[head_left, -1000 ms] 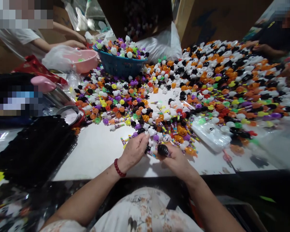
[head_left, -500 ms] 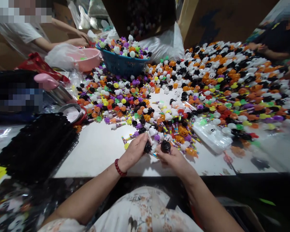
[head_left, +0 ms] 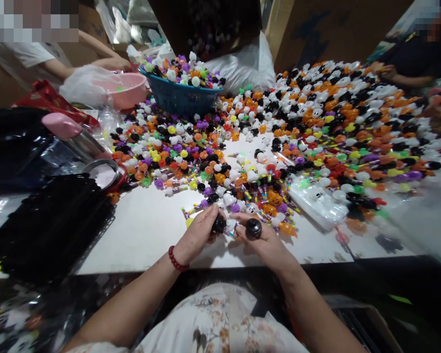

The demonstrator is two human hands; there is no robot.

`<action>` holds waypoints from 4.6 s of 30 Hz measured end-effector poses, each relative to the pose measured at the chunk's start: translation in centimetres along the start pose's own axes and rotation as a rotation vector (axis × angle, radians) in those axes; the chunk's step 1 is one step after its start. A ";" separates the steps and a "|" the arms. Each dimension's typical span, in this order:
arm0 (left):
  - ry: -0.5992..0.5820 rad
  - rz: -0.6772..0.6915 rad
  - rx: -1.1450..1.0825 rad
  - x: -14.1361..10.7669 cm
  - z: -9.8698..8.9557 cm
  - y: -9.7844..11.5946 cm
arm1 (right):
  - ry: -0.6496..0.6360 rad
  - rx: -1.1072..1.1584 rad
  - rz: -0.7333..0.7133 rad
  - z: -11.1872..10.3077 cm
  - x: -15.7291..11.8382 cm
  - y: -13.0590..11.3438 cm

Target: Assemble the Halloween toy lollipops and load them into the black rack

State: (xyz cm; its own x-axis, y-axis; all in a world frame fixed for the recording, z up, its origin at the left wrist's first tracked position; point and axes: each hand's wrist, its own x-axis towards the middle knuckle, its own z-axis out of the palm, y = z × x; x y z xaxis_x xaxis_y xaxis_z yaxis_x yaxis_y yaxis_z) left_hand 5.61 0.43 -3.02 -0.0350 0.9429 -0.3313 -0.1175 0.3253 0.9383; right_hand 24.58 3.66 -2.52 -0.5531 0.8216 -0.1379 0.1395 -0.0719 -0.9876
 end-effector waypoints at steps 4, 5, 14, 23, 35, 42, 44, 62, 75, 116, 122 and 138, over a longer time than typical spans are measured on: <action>-0.050 -0.011 -0.036 -0.3 0.0 0.2 | 0.103 -0.179 -0.130 0.0 -0.1 0.1; -0.066 -0.005 0.002 -0.4 0.1 0.3 | 0.109 -0.203 -0.173 0.0 -0.1 0.0; -0.133 0.160 0.239 -1.2 0.0 0.8 | 0.001 -0.057 -0.116 0.1 -0.2 -0.3; -0.031 -0.028 0.010 -1.3 0.6 0.0 | 0.066 -0.162 -0.155 0.6 0.1 1.0; -0.080 0.152 0.312 -1.3 -0.4 0.4 | -0.033 -0.399 -0.432 1.2 0.6 0.9; -0.099 -0.052 0.107 -1.3 -0.7 -0.2 | -0.011 -0.139 -0.197 1.8 0.6 0.5; -0.037 -0.073 0.045 -1.2 -0.7 -0.6 | -0.030 -0.082 -0.130 1.4 0.5 0.5; 0.233 0.219 0.374 -0.9 0.0 -2.2 | -0.019 0.035 0.055 1.7 0.4 0.6; 0.282 0.227 0.426 -1.1 0.2 -2.0 | -0.052 -0.081 0.032 2.3 0.5 0.4; 0.275 0.039 0.079 -1.7 0.4 -2.6 | -0.004 0.518 0.255 5.2 0.9 3.4; 0.267 0.055 0.143 -2.4 -0.4 -2.3 | -0.039 0.473 0.238 4.8 1.0 2.6; 0.357 0.264 0.436 -3.1 -0.1 -3.2 | -0.089 -0.053 0.054 4.3 0.0 1.6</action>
State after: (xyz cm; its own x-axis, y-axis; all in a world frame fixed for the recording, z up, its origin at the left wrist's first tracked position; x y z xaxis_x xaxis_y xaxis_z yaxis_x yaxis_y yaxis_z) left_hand 5.96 -3.59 -5.00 -0.3466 0.9377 -0.0246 0.3536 0.1549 0.9225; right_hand 21.30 1.14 -4.39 -0.6142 0.7636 -0.1992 0.2133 -0.0824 -0.9735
